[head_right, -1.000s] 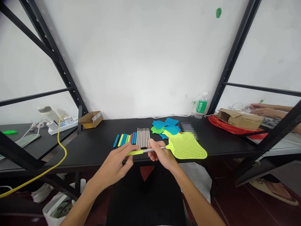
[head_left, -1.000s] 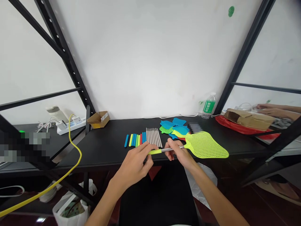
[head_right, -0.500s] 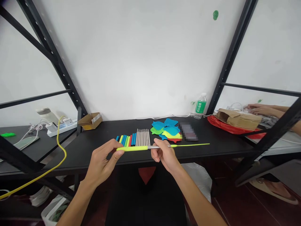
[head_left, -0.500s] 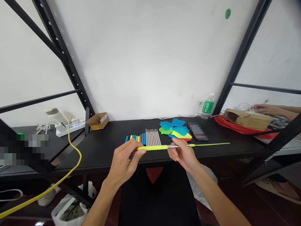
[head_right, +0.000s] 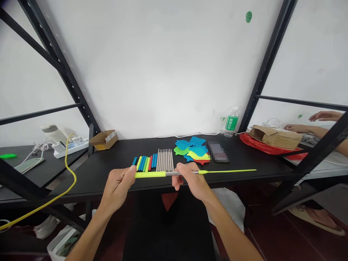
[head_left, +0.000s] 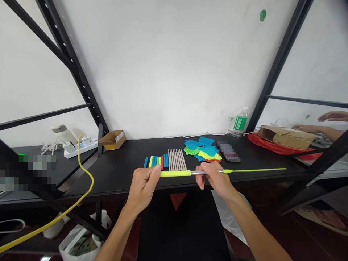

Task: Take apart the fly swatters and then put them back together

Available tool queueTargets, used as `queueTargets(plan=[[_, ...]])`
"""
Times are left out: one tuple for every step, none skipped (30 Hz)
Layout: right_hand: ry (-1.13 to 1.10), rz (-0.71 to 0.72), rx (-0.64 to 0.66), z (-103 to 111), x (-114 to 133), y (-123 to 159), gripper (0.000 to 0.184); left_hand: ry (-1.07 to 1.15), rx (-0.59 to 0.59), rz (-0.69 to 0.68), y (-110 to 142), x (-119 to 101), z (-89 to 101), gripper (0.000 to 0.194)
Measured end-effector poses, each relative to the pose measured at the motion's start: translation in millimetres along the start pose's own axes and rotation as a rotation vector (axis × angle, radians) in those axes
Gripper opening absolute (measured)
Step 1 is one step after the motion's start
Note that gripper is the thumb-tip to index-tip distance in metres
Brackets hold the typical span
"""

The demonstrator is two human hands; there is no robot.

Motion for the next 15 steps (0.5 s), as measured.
queueTargets(plan=[[0.015,0.009,0.01,0.2,0.9,0.4,0.057,0.02,-0.01,0.032,0.1,2.3,0.4,0.053],[0.026,0.013,0.022,0.2,1.8,0.7,0.056,0.039,-0.023,0.06,0.2,4.2,1.0,0.054],[0.035,0.015,0.036,0.0,2.4,0.9,0.055,0.059,-0.035,0.087,0.2,5.9,1.8,0.055],[0.047,0.013,0.052,-0.2,2.8,0.9,0.053,0.078,-0.044,0.115,-0.1,7.9,2.6,0.056],[0.06,0.011,0.066,0.1,2.9,0.9,0.05,0.098,-0.052,0.141,-0.7,10.0,3.7,0.056],[0.069,0.011,0.071,1.1,2.9,0.8,0.046,0.12,-0.064,0.16,-1.6,12.1,5.6,0.057],[0.071,0.014,0.066,3.2,2.6,0.6,0.041,0.143,-0.086,0.172,-3.0,14.0,8.7,0.057],[0.067,0.021,0.049,6.5,2.3,0.3,0.037,0.168,-0.117,0.177,-4.5,15.6,13.1,0.058],[0.052,0.028,0.021,10.8,1.7,0.0,0.034,0.191,-0.162,0.173,-6.1,16.7,19.3,0.058],[0.026,0.035,-0.02,16.2,1.1,-0.2,0.032,0.206,-0.218,0.163,-7.5,17.2,27.1,0.058],[-0.011,0.037,-0.067,22.1,0.3,-0.4,0.031,0.206,-0.278,0.148,-8.5,17.1,35.9,0.057],[-0.055,0.032,-0.119,28.2,-0.7,-0.6,0.032,0.183,-0.336,0.131,-9.2,16.4,45.6,0.056],[-0.103,0.02,-0.174,34.1,-1.8,-0.6,0.032,0.137,-0.385,0.114,-9.7,15.6,55.4,0.054],[-0.15,0.004,-0.228,39.5,-2.9,-0.6,0.032,0.07,-0.425,0.099,-10.2,15.3,65.0,0.052],[-0.191,-0.015,-0.278,43.9,-3.9,-0.6,0.032,-0.013,-0.453,0.091,-10.8,16.3,74.2,0.05]])
Point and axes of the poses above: each hand's wrist, its own y-axis away from the middle knuckle, its own z-axis out of the back of the hand, x = y × z, the point moved 6 cm from there along -y, towards the middle knuckle, and after that the axes turned 12 degrees about y, right-handed, at the moved point
